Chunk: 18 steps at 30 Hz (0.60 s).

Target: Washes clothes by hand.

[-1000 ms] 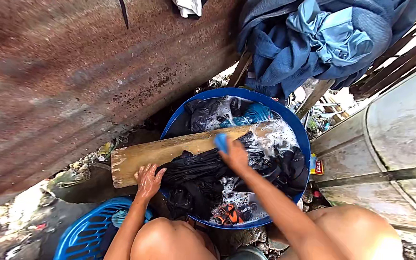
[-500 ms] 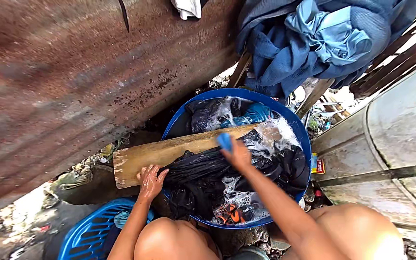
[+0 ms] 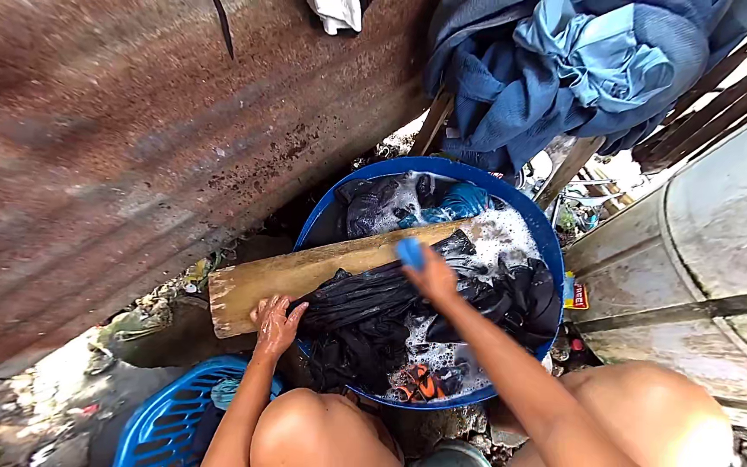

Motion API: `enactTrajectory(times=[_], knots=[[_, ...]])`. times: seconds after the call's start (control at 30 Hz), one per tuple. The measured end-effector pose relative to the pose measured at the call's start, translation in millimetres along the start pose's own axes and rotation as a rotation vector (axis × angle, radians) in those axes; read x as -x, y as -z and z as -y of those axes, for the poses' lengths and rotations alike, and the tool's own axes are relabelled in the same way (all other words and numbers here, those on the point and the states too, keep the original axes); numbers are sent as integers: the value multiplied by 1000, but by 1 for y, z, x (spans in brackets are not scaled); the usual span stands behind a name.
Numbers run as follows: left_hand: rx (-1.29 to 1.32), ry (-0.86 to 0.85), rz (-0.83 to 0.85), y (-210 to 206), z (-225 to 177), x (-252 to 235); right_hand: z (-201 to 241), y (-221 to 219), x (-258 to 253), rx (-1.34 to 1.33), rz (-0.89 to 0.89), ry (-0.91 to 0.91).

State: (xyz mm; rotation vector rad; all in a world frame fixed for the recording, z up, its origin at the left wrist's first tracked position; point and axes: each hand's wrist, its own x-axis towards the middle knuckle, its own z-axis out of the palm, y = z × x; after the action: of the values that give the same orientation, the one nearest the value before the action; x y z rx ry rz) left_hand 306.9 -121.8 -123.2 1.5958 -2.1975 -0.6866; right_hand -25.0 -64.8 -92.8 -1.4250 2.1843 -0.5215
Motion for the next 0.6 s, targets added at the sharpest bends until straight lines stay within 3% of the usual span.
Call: enactTrajectory(times=[0.1,0.17,0.23,0.3,0.37,0.43,0.53,0.6], knots=[[-11,24,24,-1,1,-1,-65,38,-34,0,-203,-292],[-28,30,16,-2,0,-2,-38,23,-31,-30,-251,-306],[-38,21,0,-4,-1,-3,36,-21,6,-78,-150,-135],[-32,10,-3,-2,0,-1,100,-64,46,-76,83,196],[-25,1,6,1,-1,0,110,-67,53,6,163,396],[-25,6,17,2,0,3,67,-37,29,46,147,242],[-18,36,30,4,-4,0,-28,28,-24,36,-58,-114],[-3,39,69,6,-9,0,-69,56,-44,22,-125,-282]])
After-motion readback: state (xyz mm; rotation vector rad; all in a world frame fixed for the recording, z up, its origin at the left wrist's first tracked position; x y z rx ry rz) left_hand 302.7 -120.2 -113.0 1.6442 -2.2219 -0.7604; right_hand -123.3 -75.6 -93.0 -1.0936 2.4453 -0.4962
